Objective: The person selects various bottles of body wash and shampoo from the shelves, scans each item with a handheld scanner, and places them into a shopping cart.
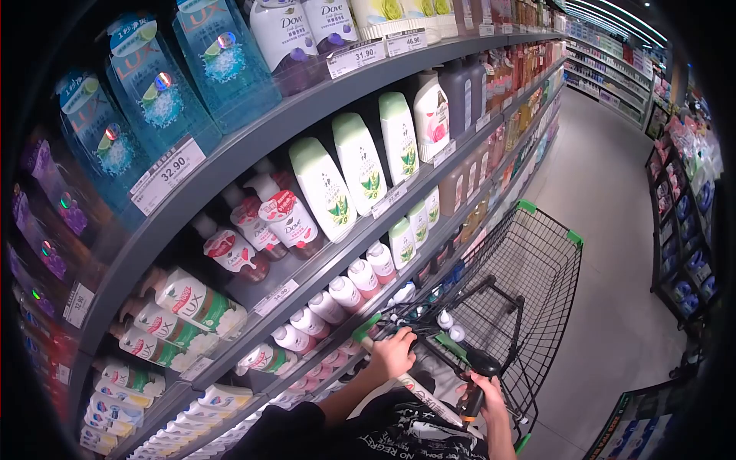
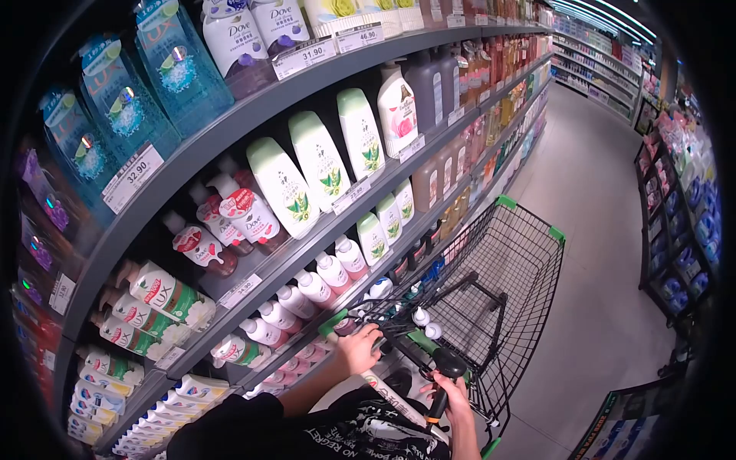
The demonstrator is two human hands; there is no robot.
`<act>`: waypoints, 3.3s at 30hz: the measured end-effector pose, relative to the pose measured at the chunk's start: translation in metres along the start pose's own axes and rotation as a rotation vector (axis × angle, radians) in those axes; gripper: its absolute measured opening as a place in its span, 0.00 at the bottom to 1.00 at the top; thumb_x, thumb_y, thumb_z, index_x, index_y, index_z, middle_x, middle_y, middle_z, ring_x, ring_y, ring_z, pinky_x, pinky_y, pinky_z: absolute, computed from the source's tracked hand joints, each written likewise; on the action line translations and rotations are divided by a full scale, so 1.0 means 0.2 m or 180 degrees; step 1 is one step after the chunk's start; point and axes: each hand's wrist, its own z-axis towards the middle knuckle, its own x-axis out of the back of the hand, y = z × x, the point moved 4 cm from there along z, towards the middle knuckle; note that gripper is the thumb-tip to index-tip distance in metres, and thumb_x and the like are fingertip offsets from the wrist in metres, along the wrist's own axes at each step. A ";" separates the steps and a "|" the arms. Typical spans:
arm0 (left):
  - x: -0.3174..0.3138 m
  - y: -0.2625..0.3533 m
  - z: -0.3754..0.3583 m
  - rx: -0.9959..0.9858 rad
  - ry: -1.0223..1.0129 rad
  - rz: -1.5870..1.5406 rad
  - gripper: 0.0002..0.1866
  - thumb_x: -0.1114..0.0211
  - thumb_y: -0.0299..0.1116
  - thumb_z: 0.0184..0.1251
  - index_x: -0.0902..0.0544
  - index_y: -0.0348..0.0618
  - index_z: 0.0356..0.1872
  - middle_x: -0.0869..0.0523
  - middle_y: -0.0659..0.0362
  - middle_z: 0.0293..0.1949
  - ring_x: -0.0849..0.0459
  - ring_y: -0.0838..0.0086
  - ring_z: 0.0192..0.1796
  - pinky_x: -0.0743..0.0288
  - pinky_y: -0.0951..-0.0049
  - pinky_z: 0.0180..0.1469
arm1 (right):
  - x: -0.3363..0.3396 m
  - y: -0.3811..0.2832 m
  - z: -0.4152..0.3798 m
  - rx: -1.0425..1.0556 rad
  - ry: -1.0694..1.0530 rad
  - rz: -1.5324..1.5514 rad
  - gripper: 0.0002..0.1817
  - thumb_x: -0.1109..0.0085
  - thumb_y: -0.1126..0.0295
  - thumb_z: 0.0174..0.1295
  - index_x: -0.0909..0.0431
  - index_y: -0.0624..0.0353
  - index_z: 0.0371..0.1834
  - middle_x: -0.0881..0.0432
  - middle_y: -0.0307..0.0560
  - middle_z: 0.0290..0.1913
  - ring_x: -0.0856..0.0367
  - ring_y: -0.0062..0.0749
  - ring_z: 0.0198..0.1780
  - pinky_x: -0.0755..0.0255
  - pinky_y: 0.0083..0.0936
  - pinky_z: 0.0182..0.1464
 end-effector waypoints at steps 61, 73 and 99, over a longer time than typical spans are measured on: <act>-0.60 0.68 1.92 0.0471 -0.0945 0.0117 0.24 0.37 0.40 0.59 0.26 0.57 0.59 0.26 0.60 0.62 0.15 0.59 0.47 0.19 0.54 0.45 | 0.96 -1.40 1.33 -0.1032 -0.0395 0.0087 0.17 0.36 0.70 0.59 0.29 0.69 0.45 0.20 0.57 0.35 0.14 0.53 0.33 0.15 0.44 0.39; -0.69 0.86 2.14 0.0385 -0.0532 0.0242 0.22 0.34 0.41 0.58 0.24 0.54 0.55 0.24 0.62 0.57 0.14 0.60 0.40 0.18 0.60 0.37 | 1.11 -1.68 1.51 -0.0989 -0.0720 -0.0306 0.12 0.42 0.68 0.59 0.29 0.65 0.39 0.19 0.55 0.30 0.14 0.42 0.32 0.16 0.34 0.37; -0.76 0.82 2.48 0.0577 -0.0486 0.0047 0.23 0.37 0.38 0.60 0.27 0.52 0.58 0.24 0.59 0.57 0.15 0.59 0.46 0.19 0.54 0.41 | 1.19 -1.86 1.85 -0.0923 -0.0364 -0.0595 0.16 0.38 0.66 0.58 0.24 0.66 0.43 0.20 0.48 0.30 0.17 0.37 0.24 0.21 0.29 0.27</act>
